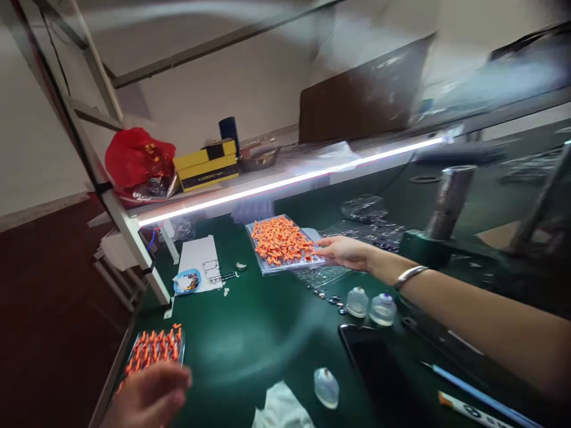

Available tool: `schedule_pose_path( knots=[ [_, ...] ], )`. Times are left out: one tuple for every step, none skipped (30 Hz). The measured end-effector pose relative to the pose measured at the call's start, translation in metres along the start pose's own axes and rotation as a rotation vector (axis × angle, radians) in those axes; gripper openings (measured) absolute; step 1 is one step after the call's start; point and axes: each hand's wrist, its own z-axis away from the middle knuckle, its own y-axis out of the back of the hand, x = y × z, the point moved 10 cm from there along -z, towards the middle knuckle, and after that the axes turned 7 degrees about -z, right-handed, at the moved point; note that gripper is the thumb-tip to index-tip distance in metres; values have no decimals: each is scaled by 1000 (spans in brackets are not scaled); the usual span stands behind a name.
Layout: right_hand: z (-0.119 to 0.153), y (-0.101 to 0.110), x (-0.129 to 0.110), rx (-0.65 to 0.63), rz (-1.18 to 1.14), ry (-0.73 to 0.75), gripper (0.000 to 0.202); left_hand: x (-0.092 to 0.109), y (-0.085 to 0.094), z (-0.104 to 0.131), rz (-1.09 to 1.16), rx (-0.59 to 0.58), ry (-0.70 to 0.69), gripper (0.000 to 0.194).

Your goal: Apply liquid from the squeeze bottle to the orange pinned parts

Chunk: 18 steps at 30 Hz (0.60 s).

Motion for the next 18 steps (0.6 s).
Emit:
schedule_pose_path(
  knots=[
    [9,-15,2,-55,-32,-28,32,1,-6,-9,3,-3,14,28],
    [20,-31,5,-106,-60,-46,32,-5,-18,-18,38,-50,85,31],
    [32,-48,8,-154,-86,-60,31,-9,-29,-26,126,-70,114,37],
    [45,-66,13,-201,-112,-70,31,-12,-40,-34,167,-80,124,43],
    [59,-85,20,-246,-135,-77,30,-17,-50,-39,198,-86,134,49],
    [74,-105,29,-288,-158,-85,29,-23,-59,-42,238,-94,141,56],
    [89,-124,39,-325,-180,-87,29,-30,-68,-41,273,-110,147,63],
    [104,-143,50,-350,-199,-86,29,-36,-76,-38,308,-127,151,68],
    [119,-161,62,-373,-215,-86,29,-43,-81,-32,339,-143,155,71],
    [134,-178,74,-393,-229,-81,29,-50,-84,-25,368,-154,159,70],
    [149,-194,87,-413,-239,-70,29,-57,-84,-17,396,-158,165,66],
    [163,-208,99,-432,-241,-57,29,-64,-81,-8,423,-155,172,61],
    [176,-219,110,-448,-240,-39,30,-71,-76,0,447,-148,180,55],
    [188,-228,120,-465,-228,-19,32,-78,-70,9,468,-139,188,49],
    [199,-235,129,-478,-207,5,36,-84,-61,16,486,-127,194,45],
    [209,-238,137,-477,-172,38,41,-90,-52,23,498,-113,199,43],
    [217,-240,143,-463,-119,76,45,-95,-42,29,506,-96,203,44],
    [224,-238,148,-436,-54,121,50,-99,-32,34,510,-74,208,49]
  ],
)
